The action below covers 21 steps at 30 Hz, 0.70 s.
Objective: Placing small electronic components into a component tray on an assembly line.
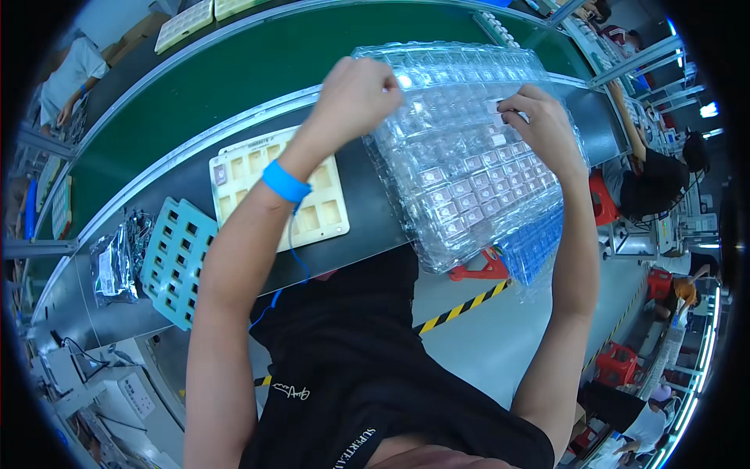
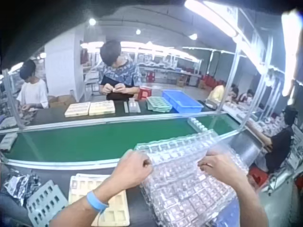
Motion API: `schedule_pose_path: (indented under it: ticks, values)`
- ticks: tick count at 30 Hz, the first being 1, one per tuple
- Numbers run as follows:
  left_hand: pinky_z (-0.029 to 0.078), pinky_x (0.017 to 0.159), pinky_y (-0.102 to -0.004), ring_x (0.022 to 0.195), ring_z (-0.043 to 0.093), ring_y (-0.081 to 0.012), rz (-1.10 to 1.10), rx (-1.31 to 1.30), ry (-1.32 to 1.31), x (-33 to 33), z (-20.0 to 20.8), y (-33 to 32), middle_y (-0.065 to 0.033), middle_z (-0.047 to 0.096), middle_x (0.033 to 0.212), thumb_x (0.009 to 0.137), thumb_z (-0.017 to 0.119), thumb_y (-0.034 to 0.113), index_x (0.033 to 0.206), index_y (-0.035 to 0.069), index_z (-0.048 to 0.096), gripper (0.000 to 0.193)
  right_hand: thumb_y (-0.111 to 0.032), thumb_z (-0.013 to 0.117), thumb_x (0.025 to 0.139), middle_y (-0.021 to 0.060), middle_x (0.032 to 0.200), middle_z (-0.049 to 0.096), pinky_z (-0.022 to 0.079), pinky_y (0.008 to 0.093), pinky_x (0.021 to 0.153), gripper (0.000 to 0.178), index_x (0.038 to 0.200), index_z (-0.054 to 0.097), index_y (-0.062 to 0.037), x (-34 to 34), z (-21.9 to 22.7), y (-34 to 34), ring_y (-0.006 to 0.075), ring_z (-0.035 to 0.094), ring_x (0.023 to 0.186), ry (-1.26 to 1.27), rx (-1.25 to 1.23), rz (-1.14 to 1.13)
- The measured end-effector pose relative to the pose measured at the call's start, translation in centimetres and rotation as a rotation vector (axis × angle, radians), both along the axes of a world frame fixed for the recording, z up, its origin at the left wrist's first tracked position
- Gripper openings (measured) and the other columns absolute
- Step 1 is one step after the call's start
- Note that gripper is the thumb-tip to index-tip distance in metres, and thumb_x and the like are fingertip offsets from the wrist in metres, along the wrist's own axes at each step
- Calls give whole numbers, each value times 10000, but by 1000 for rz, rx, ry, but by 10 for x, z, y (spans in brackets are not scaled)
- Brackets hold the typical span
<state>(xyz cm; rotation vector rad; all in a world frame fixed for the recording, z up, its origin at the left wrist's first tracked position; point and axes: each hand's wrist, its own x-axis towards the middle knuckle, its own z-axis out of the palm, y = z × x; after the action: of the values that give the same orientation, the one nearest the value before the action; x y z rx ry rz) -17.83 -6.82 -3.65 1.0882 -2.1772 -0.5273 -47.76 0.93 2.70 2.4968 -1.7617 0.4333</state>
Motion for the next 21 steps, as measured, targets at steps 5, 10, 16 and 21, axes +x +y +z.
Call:
schedule_pose_path:
  ticks: [5, 10, 16, 21]
  values:
    - [513, 760, -381, 847, 646, -267, 162, 31, -8, 92, 14, 27, -109, 720, 897, 883, 678, 243, 923, 25, 748, 232, -115, 718, 875, 87, 893, 654, 526, 434, 802, 63, 900, 754, -70, 59, -5, -5, 313, 646, 913, 27, -42, 259]
    - [484, 778, -411, 847, 608, -290, 380, 1, 102, 160, -6, 93, -97, 698, 855, 892, 685, 188, 857, 32, 730, 166, -87, 715, 851, 74, 909, 645, 551, 412, 797, 70, 915, 740, -73, 140, -11, -19, 284, 653, 930, 85, -1, 476]
    - [477, 816, -407, 868, 614, -290, 689, -45, 258, 205, -56, 161, -91, 693, 891, 871, 709, 84, 880, 38, 733, 53, -101, 731, 838, 68, 913, 614, 538, 408, 754, 92, 930, 725, -88, 237, -36, -41, 280, 627, 897, 85, 46, 707]
    - [488, 828, -411, 939, 608, -309, 746, -22, 355, 213, -85, 180, -111, 672, 955, 874, 702, 55, 934, 33, 737, 73, -70, 680, 823, 55, 911, 617, 553, 370, 792, 120, 929, 732, -88, 298, -52, -52, 237, 627, 917, 221, 32, 837]
